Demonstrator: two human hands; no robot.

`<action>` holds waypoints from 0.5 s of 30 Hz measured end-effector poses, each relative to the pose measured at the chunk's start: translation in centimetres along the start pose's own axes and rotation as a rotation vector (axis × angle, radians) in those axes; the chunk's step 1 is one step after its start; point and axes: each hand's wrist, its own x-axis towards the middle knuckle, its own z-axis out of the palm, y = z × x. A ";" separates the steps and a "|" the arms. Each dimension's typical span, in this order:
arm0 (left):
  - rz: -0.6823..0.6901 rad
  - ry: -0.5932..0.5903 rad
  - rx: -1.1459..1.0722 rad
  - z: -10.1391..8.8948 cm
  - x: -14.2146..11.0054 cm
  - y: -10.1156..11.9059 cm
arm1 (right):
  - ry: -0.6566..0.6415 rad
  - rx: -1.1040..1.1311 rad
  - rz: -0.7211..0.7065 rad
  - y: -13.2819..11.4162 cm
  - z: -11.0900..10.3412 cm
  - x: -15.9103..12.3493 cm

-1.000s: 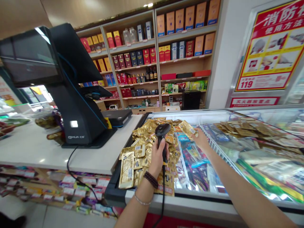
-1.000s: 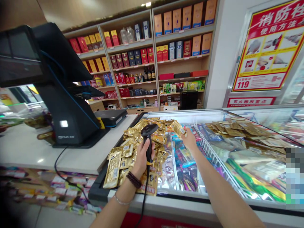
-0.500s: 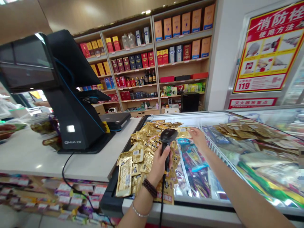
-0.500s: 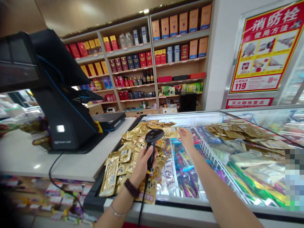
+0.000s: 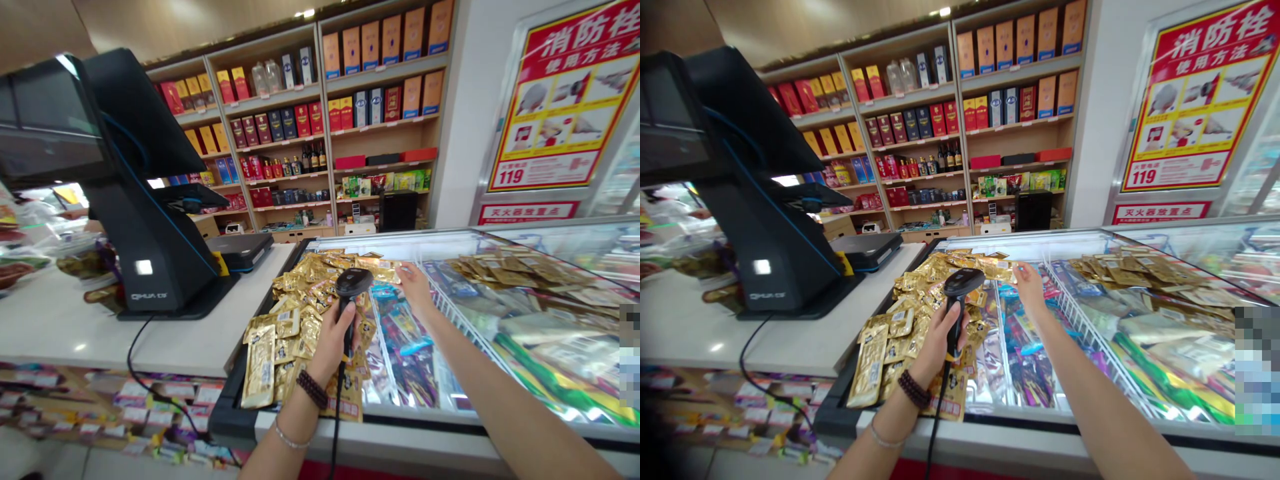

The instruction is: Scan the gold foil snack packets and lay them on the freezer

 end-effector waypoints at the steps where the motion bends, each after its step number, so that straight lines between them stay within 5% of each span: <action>1: 0.001 -0.004 0.005 0.0 0.0 0.0 | -0.003 0.003 0.001 0.0 0.0 0.0; 8: 0.014 -0.006 0.028 -0.2 0.2 -0.3 | 0.003 0.026 0.024 -0.2 0.0 -0.3; 15: 0.018 0.118 -0.007 0.0 0.2 0.1 | 0.193 0.145 0.116 -1.1 -2.3 0.9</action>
